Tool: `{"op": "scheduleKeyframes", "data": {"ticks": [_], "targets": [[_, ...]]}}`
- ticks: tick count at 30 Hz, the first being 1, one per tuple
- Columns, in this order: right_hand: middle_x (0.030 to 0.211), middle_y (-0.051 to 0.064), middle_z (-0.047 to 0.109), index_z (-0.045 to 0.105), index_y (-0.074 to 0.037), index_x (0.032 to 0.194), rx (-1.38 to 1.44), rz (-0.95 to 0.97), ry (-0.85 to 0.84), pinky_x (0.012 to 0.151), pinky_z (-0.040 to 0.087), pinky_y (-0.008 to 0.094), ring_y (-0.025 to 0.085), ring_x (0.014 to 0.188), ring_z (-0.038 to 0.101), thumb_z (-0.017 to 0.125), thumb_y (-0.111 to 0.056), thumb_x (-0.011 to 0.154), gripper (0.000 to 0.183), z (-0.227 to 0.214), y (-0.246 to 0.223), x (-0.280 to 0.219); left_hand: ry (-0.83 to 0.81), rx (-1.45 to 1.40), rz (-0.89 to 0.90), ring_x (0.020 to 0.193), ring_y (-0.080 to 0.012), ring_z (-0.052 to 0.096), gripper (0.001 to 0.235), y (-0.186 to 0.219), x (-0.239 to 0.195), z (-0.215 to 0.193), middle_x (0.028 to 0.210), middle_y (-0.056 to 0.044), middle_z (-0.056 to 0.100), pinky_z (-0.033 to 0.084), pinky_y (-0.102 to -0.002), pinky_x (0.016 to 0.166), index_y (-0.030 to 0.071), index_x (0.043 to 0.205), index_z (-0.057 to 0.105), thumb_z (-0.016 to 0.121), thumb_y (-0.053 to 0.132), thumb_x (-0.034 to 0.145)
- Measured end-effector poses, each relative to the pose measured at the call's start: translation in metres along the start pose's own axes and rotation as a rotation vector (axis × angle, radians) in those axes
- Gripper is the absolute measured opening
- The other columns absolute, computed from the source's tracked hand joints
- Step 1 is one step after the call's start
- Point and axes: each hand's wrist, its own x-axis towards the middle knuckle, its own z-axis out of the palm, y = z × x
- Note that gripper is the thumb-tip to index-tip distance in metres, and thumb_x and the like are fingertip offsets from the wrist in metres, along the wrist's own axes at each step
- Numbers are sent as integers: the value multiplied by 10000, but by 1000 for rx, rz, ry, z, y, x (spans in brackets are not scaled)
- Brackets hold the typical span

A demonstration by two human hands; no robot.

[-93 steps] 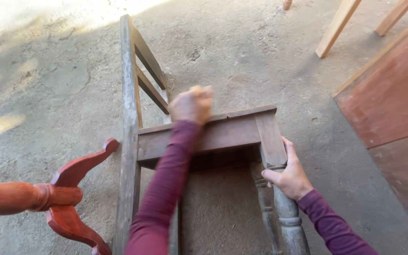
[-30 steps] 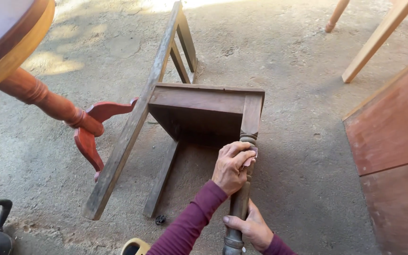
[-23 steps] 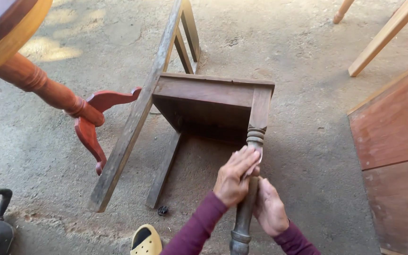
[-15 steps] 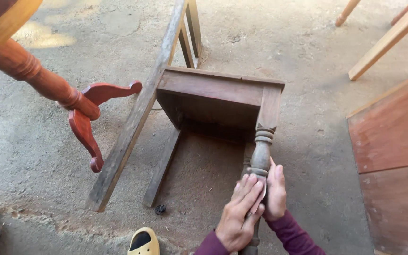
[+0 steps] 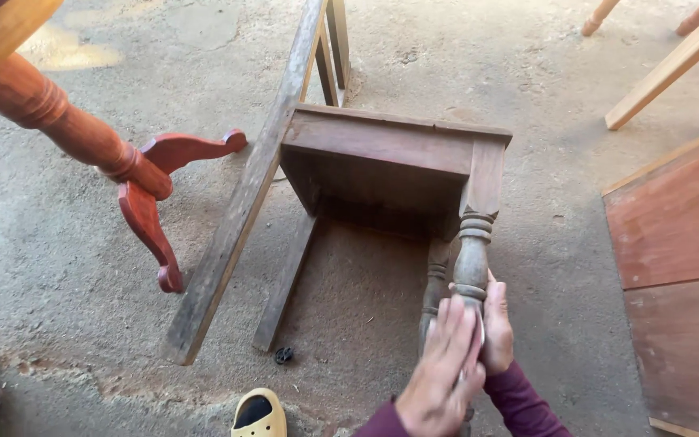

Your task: The person sands the top edge and side of a wooden stool using a piece of sandpaper. They hold the stool steady with one hand while rubbing the sandpaper back and forth with the other, focusing on the corners and flat surfaces.

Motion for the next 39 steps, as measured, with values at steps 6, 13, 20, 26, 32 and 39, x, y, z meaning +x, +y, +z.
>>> {"op": "scheduleKeyframes", "data": {"ticks": [6,13,20,26,32,39], "targets": [[1655,161,319,216,-44,1613,-122,-100,6,1229,273,401,299,1526,307,235,-526,1061,733,50,-36,-4,142,-102,25,1640,-421,81,610,-36,98,-1,1733,-296,152,79,-494,1318,-54,1624,262,430,229,1111],[1516,165,443,219,-48,1630,-298,-110,90,1134,379,406,259,1330,465,254,-527,1065,742,23,-28,40,61,-156,-39,1653,-397,137,603,-10,30,-6,1736,-286,222,108,-478,1327,-51,1619,308,429,267,1121],[1478,182,443,201,-17,1634,-555,-151,118,1076,457,374,277,1354,478,505,-383,1026,772,8,-20,44,274,-630,-229,1551,-320,267,591,-64,111,1,1678,-220,257,260,-413,1249,16,1609,217,359,334,1132],[1468,255,335,71,25,1590,-986,-233,164,959,537,416,326,1322,450,747,-155,705,1128,33,-66,72,496,-670,-278,1288,-264,618,402,-101,154,7,1431,-182,629,507,-363,1079,29,1434,568,511,88,1041],[1350,227,500,-11,0,1632,-753,-126,56,935,536,388,306,1135,586,623,-48,706,1123,43,-73,81,374,-535,-153,1261,-232,648,397,-126,195,-5,1384,-159,666,526,-341,1098,4,1330,670,532,-87,969],[1453,214,446,-13,15,1622,-660,-209,-3,1050,476,360,250,1284,532,628,-31,711,1115,31,-58,82,378,-496,-20,1281,-241,644,424,-117,162,-5,1362,-175,671,505,-349,1125,-7,1322,659,548,-163,943]]}}
